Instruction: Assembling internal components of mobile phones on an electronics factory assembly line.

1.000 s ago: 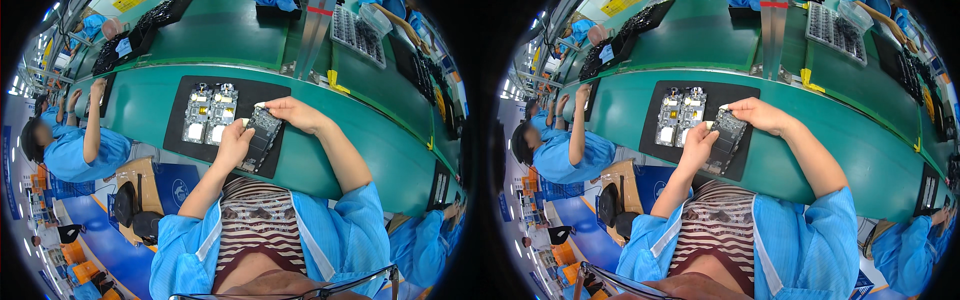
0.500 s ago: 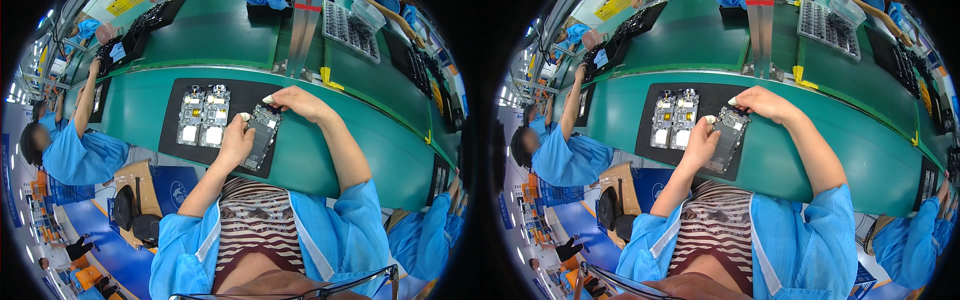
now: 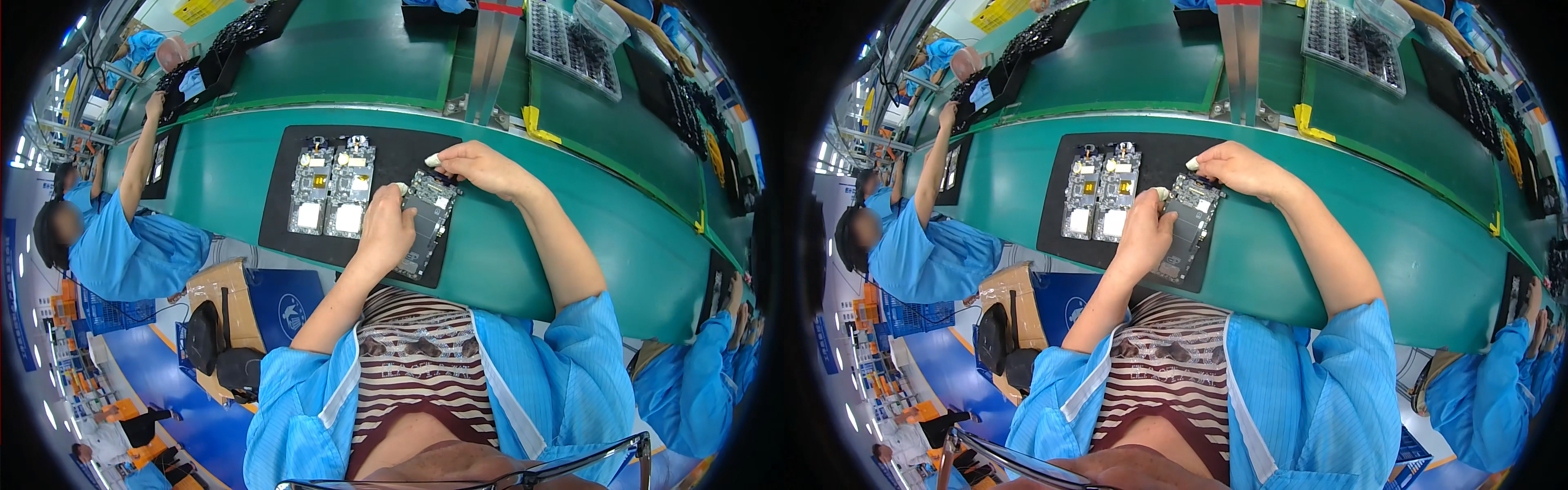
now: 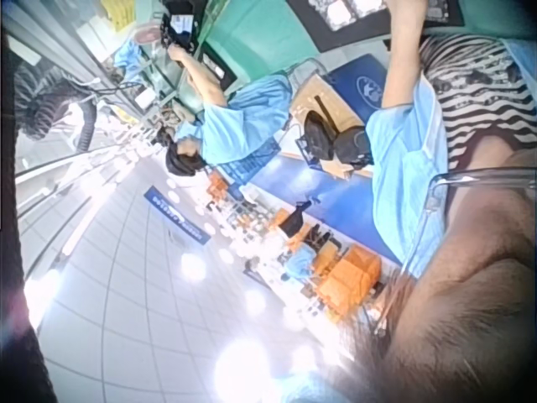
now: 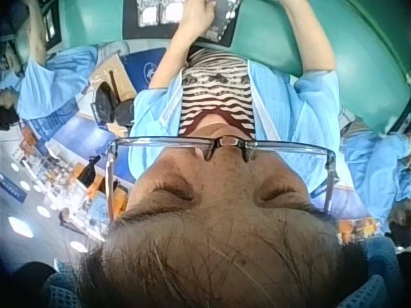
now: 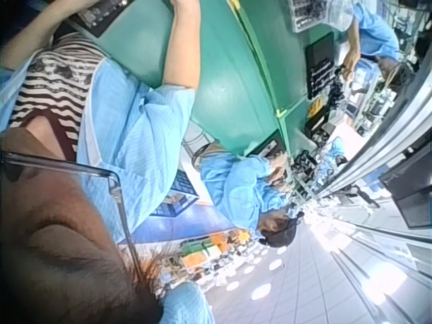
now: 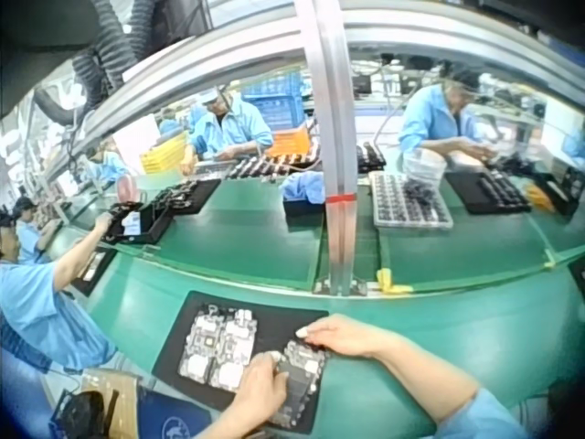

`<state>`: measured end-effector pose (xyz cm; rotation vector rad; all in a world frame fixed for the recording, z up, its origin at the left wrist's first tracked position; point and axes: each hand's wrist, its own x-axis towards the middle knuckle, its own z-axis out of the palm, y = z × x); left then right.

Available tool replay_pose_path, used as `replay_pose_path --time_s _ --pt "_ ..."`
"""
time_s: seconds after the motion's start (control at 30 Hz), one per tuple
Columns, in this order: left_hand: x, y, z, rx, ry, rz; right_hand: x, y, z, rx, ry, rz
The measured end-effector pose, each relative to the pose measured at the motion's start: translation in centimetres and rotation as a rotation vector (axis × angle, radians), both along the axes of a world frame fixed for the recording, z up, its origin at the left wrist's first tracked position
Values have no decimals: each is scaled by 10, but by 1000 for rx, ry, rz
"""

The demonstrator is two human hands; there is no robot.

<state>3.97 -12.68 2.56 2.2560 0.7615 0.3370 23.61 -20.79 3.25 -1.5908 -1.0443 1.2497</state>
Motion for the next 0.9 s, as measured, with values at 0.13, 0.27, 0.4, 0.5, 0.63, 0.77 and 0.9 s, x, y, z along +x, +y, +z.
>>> replay_pose_path --time_s 0.13,0.27,0.4,0.5,0.63,0.77,0.9 --pt "-2 1 -3 118 -26 10 2 2 -2 -1 47 -44" --pt "-1 0 3 210 33 -18 1 1 0 -9 39 -39" --pt "-2 -2 6 250 13 -26 2 -1 0 27 -49 -3" --pt "-2 7 8 275 -41 44 2 -3 10 19 -67 6" --pt "-3 28 1 623 9 160 4 -3 11 -3 -85 -17" --pt "0 39 -5 676 105 225 3 -4 18 -14 -89 -10" --pt "0 44 -3 674 122 224 3 -4 16 8 -90 -44"
